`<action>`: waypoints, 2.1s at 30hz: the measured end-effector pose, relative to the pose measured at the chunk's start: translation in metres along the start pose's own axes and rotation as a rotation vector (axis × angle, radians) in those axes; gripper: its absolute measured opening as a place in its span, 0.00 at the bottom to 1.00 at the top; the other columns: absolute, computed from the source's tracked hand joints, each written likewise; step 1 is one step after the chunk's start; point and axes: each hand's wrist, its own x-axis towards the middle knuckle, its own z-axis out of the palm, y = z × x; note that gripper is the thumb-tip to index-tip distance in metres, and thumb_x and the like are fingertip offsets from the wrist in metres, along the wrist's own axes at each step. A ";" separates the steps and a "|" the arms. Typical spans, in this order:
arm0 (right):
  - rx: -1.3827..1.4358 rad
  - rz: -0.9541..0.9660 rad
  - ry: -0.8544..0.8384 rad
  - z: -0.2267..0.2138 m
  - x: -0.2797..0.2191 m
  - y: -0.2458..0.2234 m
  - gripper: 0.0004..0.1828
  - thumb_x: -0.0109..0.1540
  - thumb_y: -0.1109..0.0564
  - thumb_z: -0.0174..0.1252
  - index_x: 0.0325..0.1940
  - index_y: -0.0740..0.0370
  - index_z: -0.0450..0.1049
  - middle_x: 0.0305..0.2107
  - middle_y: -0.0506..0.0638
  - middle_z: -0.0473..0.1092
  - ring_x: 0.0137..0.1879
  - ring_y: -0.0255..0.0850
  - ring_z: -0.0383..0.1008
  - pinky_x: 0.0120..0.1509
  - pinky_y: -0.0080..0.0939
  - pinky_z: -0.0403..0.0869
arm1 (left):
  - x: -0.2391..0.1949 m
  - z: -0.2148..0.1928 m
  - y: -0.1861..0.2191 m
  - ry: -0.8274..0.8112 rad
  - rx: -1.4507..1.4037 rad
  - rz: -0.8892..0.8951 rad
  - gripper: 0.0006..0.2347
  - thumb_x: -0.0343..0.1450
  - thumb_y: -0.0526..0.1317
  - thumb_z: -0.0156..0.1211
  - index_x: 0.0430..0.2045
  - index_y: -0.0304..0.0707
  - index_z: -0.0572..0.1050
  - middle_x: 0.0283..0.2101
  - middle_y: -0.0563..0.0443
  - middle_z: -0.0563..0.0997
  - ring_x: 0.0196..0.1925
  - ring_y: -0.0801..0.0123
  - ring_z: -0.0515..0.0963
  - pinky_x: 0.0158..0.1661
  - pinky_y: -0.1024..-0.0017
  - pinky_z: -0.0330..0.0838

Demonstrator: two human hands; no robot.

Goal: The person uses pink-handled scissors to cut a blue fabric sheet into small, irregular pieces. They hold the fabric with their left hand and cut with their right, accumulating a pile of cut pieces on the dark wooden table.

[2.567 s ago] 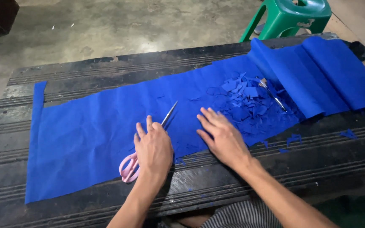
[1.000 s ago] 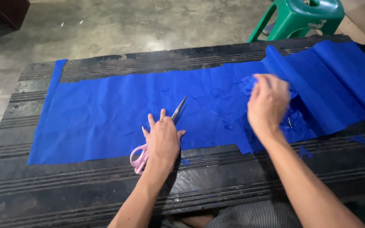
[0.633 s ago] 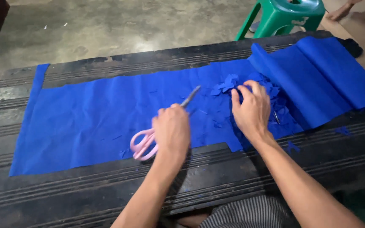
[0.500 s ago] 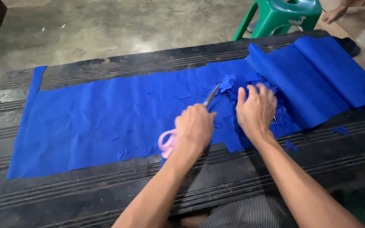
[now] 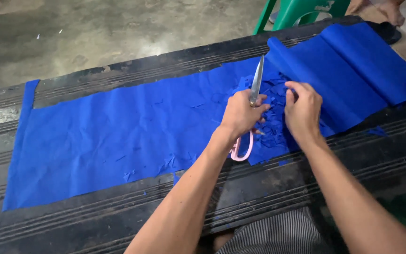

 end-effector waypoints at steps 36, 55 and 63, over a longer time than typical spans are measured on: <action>-0.097 0.217 -0.307 -0.002 0.070 0.002 0.18 0.50 0.53 0.80 0.43 0.50 0.85 0.31 0.50 0.80 0.44 0.52 0.81 0.47 0.49 0.80 | 0.015 0.007 -0.034 0.028 0.017 -0.162 0.05 0.66 0.37 0.60 0.28 0.33 0.76 0.25 0.36 0.83 0.21 0.52 0.85 0.27 0.60 0.84; -0.025 0.025 -0.023 -0.072 0.070 -0.117 0.05 0.71 0.58 0.66 0.41 0.57 0.79 0.29 0.53 0.78 0.42 0.56 0.77 0.48 0.53 0.76 | -0.029 -0.021 -0.006 0.025 -0.648 -0.171 0.14 0.70 0.41 0.64 0.37 0.24 0.73 0.18 0.43 0.74 0.13 0.65 0.76 0.13 0.66 0.78; 0.887 0.814 -0.427 -0.061 0.028 -0.189 0.10 0.62 0.55 0.66 0.46 0.58 0.82 0.37 0.52 0.80 0.40 0.37 0.79 0.45 0.48 0.84 | -0.065 -0.053 -0.001 0.199 -0.601 -0.219 0.16 0.65 0.34 0.70 0.41 0.18 0.78 0.31 0.35 0.80 0.11 0.61 0.77 0.11 0.67 0.79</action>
